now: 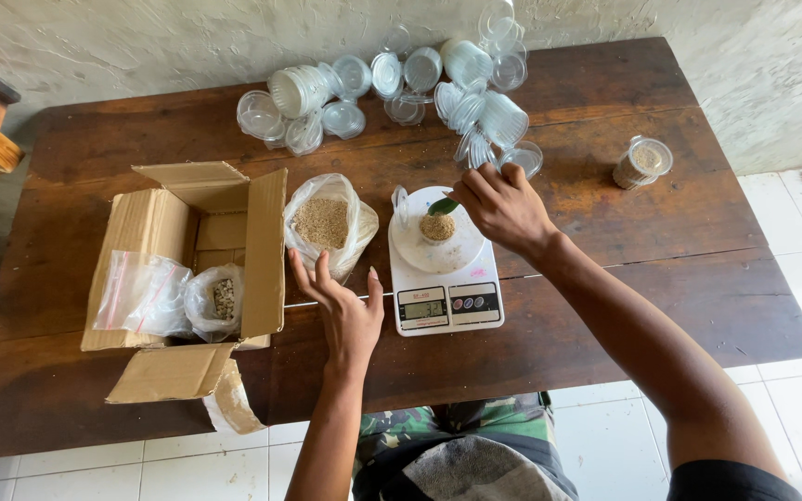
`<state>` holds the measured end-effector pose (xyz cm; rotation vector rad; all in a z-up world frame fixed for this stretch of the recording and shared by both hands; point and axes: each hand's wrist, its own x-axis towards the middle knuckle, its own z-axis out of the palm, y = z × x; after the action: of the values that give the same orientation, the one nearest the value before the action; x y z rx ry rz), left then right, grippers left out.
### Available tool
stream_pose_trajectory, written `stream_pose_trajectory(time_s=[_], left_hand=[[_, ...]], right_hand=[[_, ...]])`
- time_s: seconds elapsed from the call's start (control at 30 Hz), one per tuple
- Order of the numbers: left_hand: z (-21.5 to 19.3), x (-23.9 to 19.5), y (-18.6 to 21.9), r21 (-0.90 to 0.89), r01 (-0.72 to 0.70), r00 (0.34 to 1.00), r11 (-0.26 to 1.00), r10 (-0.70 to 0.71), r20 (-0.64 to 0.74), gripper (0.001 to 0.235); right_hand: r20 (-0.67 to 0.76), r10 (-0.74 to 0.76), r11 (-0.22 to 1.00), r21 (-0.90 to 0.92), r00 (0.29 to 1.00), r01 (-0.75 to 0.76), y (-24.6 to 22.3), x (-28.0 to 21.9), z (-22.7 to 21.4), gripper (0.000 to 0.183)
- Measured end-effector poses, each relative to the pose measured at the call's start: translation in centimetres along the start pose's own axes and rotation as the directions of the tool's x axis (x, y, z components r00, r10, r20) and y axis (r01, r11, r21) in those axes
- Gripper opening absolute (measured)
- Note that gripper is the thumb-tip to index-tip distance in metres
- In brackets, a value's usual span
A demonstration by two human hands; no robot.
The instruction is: The person scoops grains from a plastic bag into small clear plastic containers placed on a digital scale. They adjust the amount until the target weight is reached, then set the filled container aside and repeat the process with a new container.
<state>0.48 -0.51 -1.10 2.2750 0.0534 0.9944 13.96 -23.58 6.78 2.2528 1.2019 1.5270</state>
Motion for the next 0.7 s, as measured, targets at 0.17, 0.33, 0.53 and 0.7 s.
stream_pose_trajectory(time_s=[0.17,0.33,0.53,0.7], left_hand=[[-0.06,0.07,0.02,-0.008,0.003,1.000,1.000,-0.003,0.003,0.078],[-0.08,0.10,0.10,-0.014,0.007,1.000,1.000,-0.007,0.001,0.078],[-0.24,0.16,0.32,-0.021,0.029,1.000,0.999,-0.028,0.013,0.079],[-0.22,0.13,0.28,-0.013,0.032,0.999,0.999,-0.032,0.012,0.078]], right_hand=[[-0.016,0.009,1.000,-0.009,1.000,-0.009,0.19,-0.17,0.33,0.029],[-0.048,0.033,0.999,-0.008,0.998,-0.033,0.25,-0.36,0.81,0.031],[-0.054,0.020,1.000,0.003,0.998,-0.020,0.43,0.17,0.41,0.031],[-0.044,0.024,0.997,0.073,0.999,-0.021,0.10,0.33,0.09,0.030]])
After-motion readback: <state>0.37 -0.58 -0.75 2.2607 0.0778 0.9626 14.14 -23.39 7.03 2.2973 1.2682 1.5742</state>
